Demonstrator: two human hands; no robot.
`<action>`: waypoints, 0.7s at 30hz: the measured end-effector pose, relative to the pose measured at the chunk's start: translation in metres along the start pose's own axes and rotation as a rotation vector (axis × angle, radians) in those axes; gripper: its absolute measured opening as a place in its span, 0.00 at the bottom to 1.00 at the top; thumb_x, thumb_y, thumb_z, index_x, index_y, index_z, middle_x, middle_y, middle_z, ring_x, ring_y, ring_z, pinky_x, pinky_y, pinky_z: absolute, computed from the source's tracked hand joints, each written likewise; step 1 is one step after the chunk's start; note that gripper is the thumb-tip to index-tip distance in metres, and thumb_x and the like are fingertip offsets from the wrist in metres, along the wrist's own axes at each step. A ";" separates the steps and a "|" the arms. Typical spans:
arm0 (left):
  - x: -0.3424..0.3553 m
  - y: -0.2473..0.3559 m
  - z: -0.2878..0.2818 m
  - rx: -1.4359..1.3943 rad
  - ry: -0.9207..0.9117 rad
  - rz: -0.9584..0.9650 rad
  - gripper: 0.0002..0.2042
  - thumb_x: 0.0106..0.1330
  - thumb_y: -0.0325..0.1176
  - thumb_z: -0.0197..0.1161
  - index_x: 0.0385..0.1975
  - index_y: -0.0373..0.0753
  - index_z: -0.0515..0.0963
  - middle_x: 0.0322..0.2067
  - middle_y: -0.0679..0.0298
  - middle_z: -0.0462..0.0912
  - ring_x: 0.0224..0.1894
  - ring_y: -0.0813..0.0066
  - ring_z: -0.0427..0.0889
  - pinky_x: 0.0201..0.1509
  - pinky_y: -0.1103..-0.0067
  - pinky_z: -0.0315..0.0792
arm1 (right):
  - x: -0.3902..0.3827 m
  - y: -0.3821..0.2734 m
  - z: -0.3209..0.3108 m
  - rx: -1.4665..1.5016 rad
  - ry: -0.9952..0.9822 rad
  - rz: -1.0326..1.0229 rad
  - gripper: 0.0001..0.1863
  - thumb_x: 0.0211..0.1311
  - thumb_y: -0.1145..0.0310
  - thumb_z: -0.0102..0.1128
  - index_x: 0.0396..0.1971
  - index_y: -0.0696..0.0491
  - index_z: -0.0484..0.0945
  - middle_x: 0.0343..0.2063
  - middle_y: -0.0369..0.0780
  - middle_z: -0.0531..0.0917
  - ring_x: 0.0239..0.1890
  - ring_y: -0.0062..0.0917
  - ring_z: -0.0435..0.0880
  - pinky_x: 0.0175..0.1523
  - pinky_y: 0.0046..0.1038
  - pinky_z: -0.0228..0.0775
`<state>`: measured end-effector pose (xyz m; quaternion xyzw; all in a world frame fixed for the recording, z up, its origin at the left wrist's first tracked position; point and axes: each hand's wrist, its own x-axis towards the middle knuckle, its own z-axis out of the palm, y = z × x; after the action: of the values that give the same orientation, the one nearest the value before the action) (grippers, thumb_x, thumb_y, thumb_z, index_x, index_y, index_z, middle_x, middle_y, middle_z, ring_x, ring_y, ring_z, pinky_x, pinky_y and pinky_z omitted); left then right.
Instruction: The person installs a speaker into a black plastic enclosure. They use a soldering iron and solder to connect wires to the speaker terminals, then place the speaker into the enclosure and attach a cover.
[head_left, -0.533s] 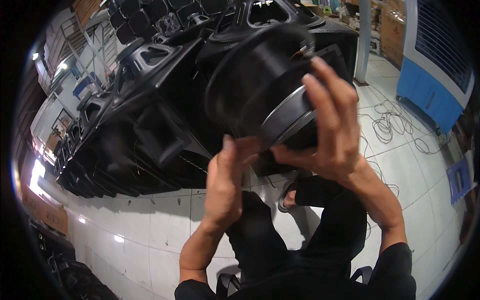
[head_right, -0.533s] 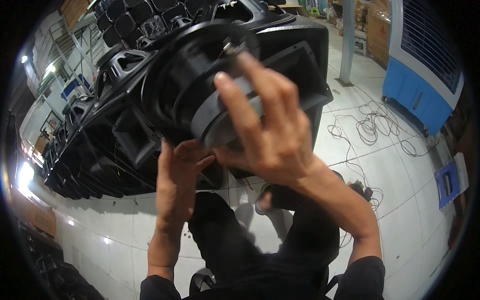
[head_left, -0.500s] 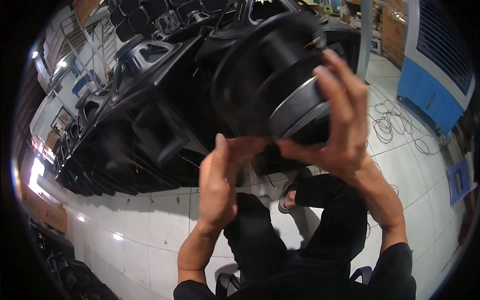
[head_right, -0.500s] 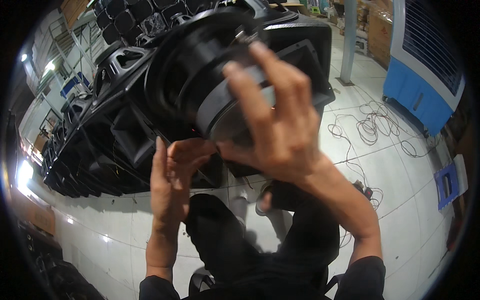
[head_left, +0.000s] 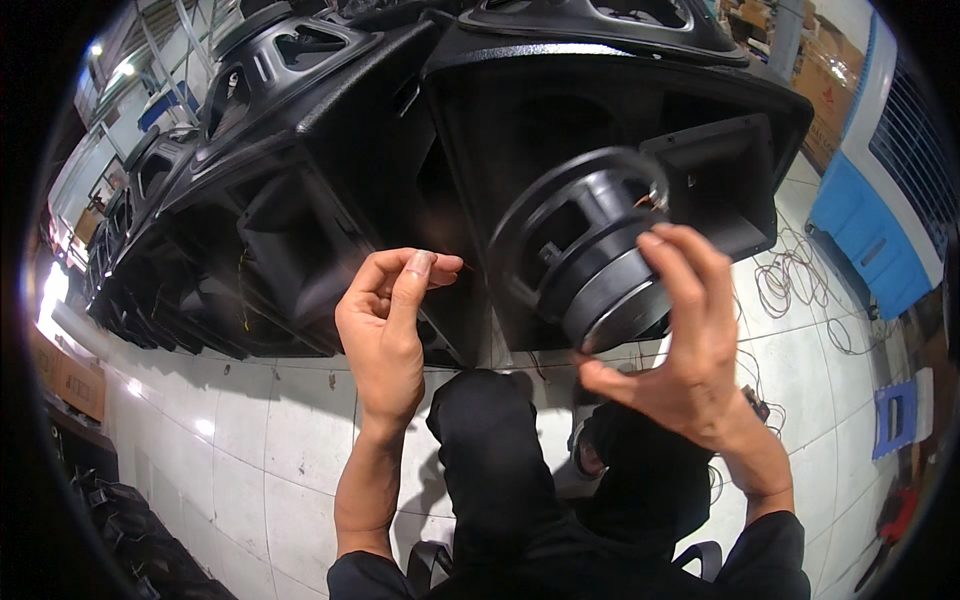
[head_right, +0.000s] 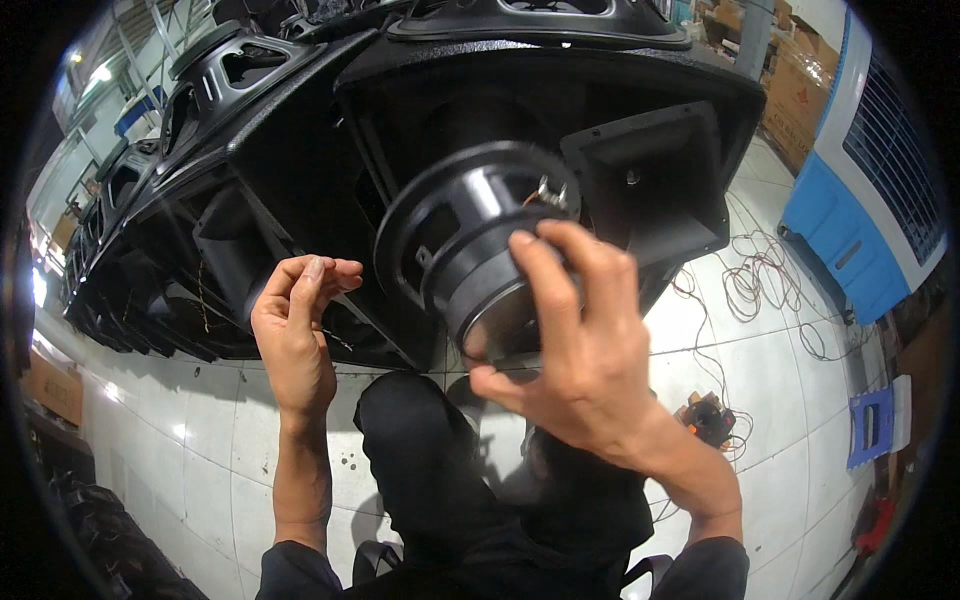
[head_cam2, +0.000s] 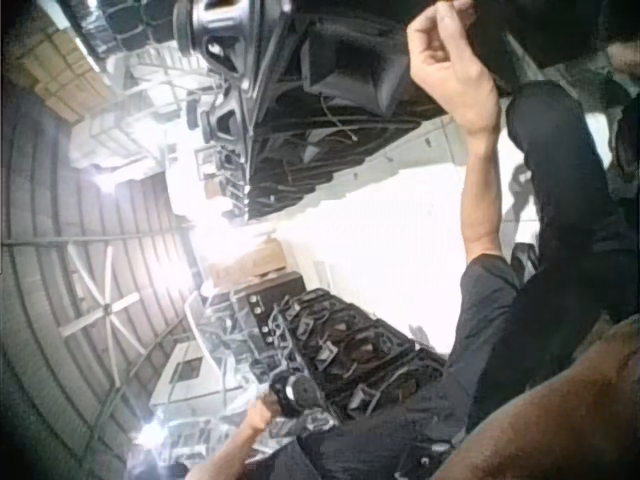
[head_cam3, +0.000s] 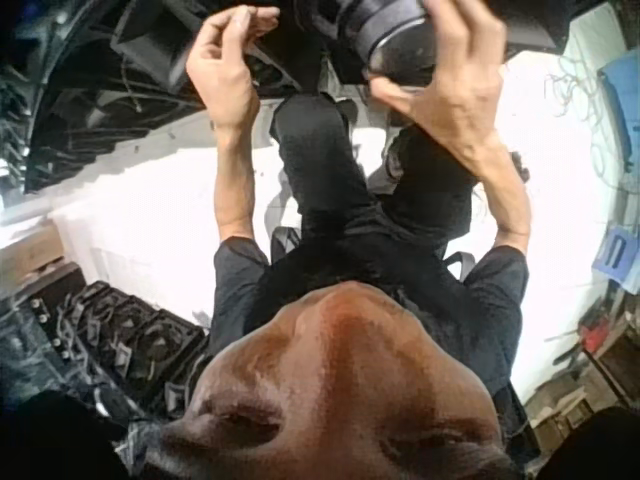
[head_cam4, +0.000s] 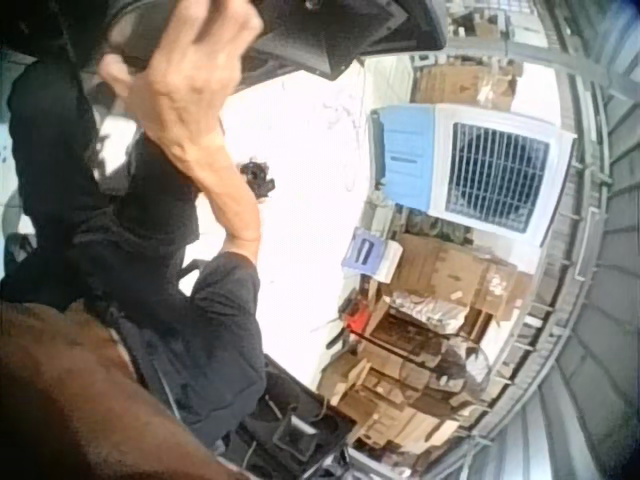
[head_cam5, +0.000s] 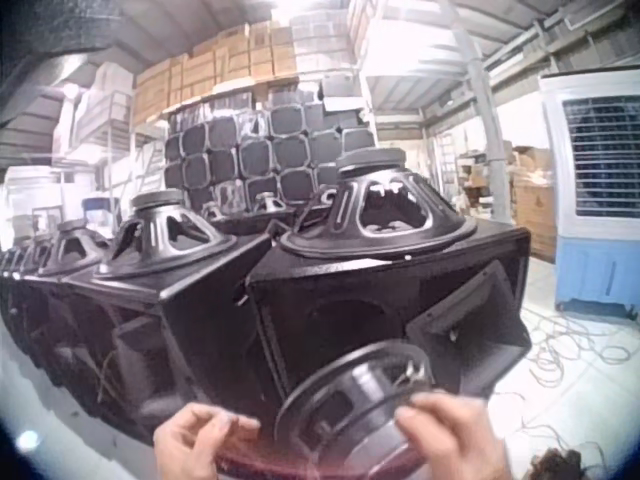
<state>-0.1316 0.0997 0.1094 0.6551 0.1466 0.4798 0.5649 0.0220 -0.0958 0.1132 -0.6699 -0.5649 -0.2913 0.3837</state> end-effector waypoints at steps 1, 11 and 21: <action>0.003 -0.004 -0.001 0.005 -0.002 -0.009 0.08 0.74 0.29 0.59 0.39 0.29 0.80 0.37 0.54 0.88 0.40 0.73 0.86 0.53 0.77 0.77 | -0.002 -0.002 0.010 -0.017 -0.028 0.022 0.50 0.24 0.69 0.82 0.58 0.62 0.72 0.54 0.52 0.72 0.50 0.48 0.76 0.50 0.42 0.77; 0.000 -0.030 -0.018 0.038 0.038 -0.016 0.05 0.73 0.26 0.59 0.39 0.31 0.79 0.37 0.54 0.88 0.41 0.73 0.86 0.53 0.78 0.78 | -0.022 -0.018 0.067 -0.025 -0.244 0.227 0.46 0.29 0.64 0.83 0.56 0.62 0.72 0.52 0.53 0.72 0.49 0.48 0.75 0.40 0.36 0.80; 0.015 -0.039 -0.019 0.065 0.072 0.024 0.04 0.71 0.25 0.62 0.41 0.31 0.79 0.38 0.56 0.88 0.41 0.76 0.86 0.51 0.81 0.78 | -0.023 -0.006 0.103 -0.210 -0.244 0.214 0.47 0.26 0.69 0.83 0.59 0.51 0.74 0.54 0.49 0.71 0.54 0.48 0.74 0.45 0.40 0.80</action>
<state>-0.1256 0.1346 0.0796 0.6572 0.1746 0.5046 0.5319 0.0076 -0.0207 0.0403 -0.7930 -0.4991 -0.2227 0.2691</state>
